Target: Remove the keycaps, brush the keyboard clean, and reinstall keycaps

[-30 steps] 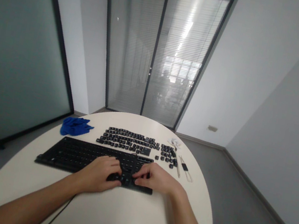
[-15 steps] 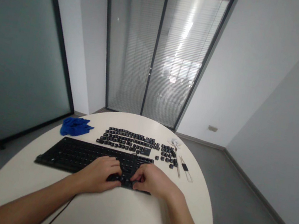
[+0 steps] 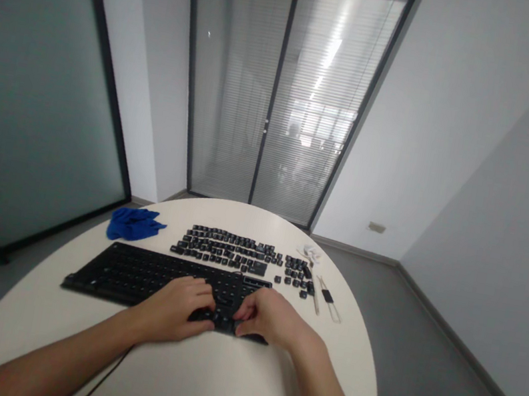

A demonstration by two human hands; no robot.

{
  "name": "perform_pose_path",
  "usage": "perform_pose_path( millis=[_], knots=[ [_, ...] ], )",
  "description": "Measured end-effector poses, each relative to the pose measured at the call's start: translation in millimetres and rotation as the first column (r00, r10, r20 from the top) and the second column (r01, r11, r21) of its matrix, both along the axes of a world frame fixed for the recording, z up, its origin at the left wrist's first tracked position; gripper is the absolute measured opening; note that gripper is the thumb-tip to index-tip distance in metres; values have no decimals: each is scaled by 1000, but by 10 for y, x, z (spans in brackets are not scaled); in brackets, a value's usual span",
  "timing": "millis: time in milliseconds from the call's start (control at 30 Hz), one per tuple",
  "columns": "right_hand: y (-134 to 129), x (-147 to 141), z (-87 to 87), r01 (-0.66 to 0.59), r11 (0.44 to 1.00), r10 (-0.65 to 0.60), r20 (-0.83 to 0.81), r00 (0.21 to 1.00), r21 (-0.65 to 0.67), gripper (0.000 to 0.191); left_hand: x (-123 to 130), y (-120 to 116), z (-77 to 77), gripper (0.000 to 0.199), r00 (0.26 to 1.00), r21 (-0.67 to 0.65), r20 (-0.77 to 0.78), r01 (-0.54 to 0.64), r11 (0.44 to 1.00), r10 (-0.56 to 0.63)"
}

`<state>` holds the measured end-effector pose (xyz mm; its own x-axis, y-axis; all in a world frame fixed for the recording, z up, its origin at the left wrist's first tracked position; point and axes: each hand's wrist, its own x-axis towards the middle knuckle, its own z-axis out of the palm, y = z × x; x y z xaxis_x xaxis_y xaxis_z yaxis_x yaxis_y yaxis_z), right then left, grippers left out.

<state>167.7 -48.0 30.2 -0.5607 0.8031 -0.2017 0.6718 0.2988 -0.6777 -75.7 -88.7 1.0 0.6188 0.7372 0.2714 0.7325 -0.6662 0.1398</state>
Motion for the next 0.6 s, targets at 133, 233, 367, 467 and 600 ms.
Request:
perform_pose_path(
  millis=[133, 233, 367, 467, 600],
  knots=[
    [-12, -32, 26, 8, 1000, -8, 24, 1000, 13, 18, 4, 2, 14, 18, 1000, -4, 2, 5, 1000, -5],
    [-5, -41, 23, 17, 1000, -18, 46, 999, 20, 17, 3, 2, 26, 18, 1000, -8, -1, 6, 1000, -6],
    [15, -18, -29, 12, 1000, -12, 0, 1000, -18, 17, -1, 8, 9, 18, 1000, 2, -2, 7, 1000, -7],
    [21, 14, -66, -2, 998, -1, -51, 999, -58, 21, -5, 18, -15, 18, 1000, 9, 6, 10, 1000, -10],
    [78, 145, -50, -53, 997, 49, -81, 995, -51, 22, -8, 22, -24, 18, 1000, 10, 18, 13, 1000, -13]
  ],
)
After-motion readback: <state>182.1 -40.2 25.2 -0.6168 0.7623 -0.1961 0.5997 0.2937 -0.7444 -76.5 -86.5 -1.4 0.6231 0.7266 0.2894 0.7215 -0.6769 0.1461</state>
